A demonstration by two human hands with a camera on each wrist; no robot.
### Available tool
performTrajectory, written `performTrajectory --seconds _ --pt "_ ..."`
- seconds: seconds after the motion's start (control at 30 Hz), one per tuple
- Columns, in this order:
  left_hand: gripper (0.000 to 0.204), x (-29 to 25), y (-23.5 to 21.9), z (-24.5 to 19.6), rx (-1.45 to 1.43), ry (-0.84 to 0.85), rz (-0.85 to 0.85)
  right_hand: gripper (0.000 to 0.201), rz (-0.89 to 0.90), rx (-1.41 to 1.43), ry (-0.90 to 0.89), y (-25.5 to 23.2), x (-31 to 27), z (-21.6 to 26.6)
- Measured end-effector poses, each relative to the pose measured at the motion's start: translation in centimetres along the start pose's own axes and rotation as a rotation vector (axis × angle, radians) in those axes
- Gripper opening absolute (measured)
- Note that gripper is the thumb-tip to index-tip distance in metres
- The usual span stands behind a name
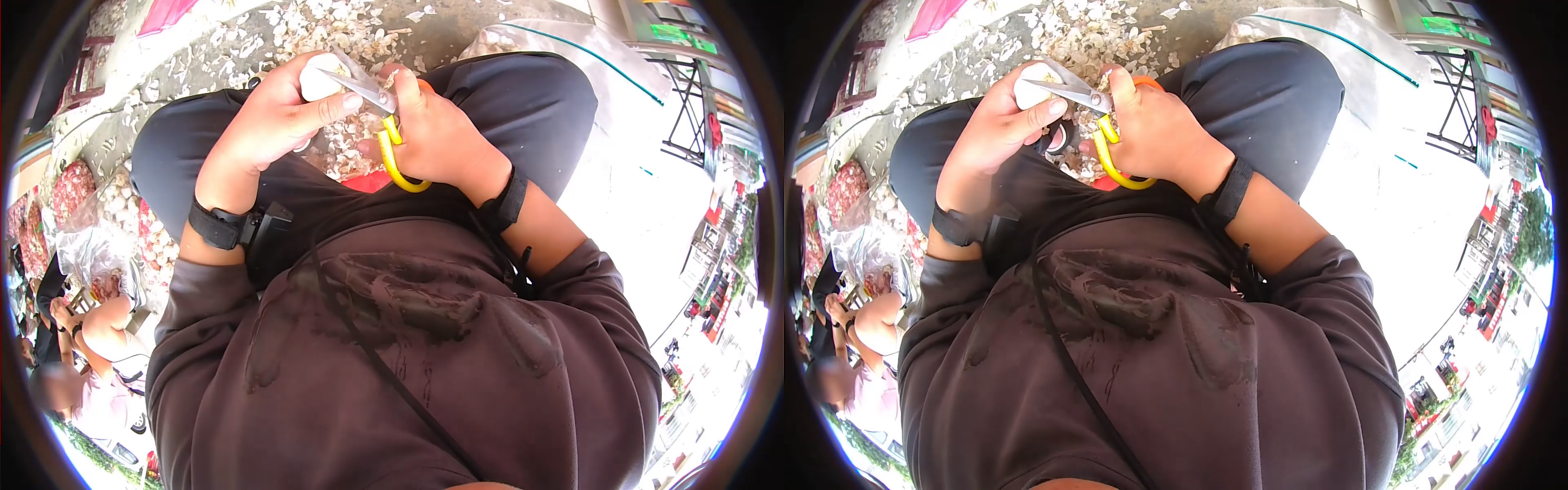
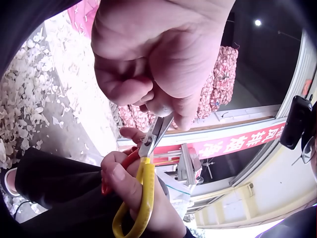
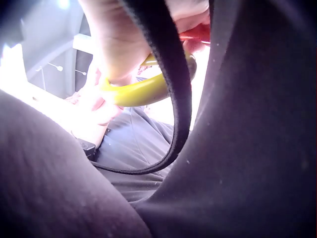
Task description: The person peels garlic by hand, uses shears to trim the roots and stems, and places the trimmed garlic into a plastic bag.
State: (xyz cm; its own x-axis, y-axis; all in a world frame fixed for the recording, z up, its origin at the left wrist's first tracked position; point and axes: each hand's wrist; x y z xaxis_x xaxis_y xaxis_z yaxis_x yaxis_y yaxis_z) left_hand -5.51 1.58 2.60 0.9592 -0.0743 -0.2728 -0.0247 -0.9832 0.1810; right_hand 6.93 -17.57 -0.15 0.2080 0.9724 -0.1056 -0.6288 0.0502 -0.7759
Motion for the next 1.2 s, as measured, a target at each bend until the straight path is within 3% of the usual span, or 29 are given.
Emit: performTrajectory --seconds 0.13,0.23,0.37,0.6,0.7,0.8,0.87,0.93,1.0,1.03,1.07,1.13,1.2 --pt "0.029 0.4 -0.2 1.0 0.182 0.059 0.018 0.075 0.088 0.002 0.082 -0.3 -0.1 0.4" --pt "0.026 0.3 -0.3 0.9 0.201 0.011 0.008 0.065 0.173 -0.002 0.139 -0.5 -0.1 0.9" --pt "0.03 -0.1 -0.2 -0.2 0.081 -0.134 0.005 0.055 0.187 0.008 0.136 -0.4 -0.1 1.0" --pt "0.029 -0.2 0.0 -0.5 0.018 -0.182 -0.019 0.048 0.136 -0.016 0.103 -0.1 -0.2 0.8" --pt "0.028 -0.2 -0.1 0.0 -0.048 -0.159 -0.014 0.041 0.229 0.051 0.233 -0.7 0.2 1.7" --pt "0.028 0.2 -0.2 0.6 -0.052 -0.081 0.011 0.042 0.047 0.661 0.117 0.7 1.1 0.4" --pt "0.031 0.4 0.6 0.0 -0.021 -0.003 -0.034 0.049 -0.007 1.329 0.183 -0.8 0.9 0.3" --pt "0.04 0.3 0.3 -0.7 -0.02 -0.017 0.009 0.055 -0.074 0.892 0.243 -3.1 0.6 -0.3" --pt "0.044 0.1 0.1 -0.8 -0.044 -0.018 0.064 0.074 -0.163 0.127 0.211 -6.4 -0.9 0.1" --pt "0.045 0.2 0.1 -0.6 -0.05 0.027 0.072 0.082 -0.218 -0.108 0.198 -7.6 -1.5 -0.3" --pt "0.047 0.2 0.2 -0.3 -0.057 0.071 0.081 0.092 -0.218 -0.233 0.251 -8.6 -2.2 0.0" --pt "0.05 0.4 0.4 0.1 -0.072 0.159 0.1 0.095 -0.224 -0.233 0.317 -10.8 -3.4 0.7" --pt "0.055 0.4 0.3 -0.1 -0.156 0.141 0.115 0.094 -0.248 -0.163 0.37 -12.3 -4.8 0.3"
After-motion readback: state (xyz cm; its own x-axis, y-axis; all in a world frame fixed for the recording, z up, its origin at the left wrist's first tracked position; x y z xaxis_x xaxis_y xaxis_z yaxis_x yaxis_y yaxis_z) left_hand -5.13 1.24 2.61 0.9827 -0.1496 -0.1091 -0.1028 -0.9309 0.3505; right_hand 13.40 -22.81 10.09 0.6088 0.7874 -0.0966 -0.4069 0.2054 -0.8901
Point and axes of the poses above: each hand's wrist, its own x-axis towards the middle knuckle, its own y-axis out of the palm, z = x × y, and after that the axes turned 14 degrees about z, right-handed
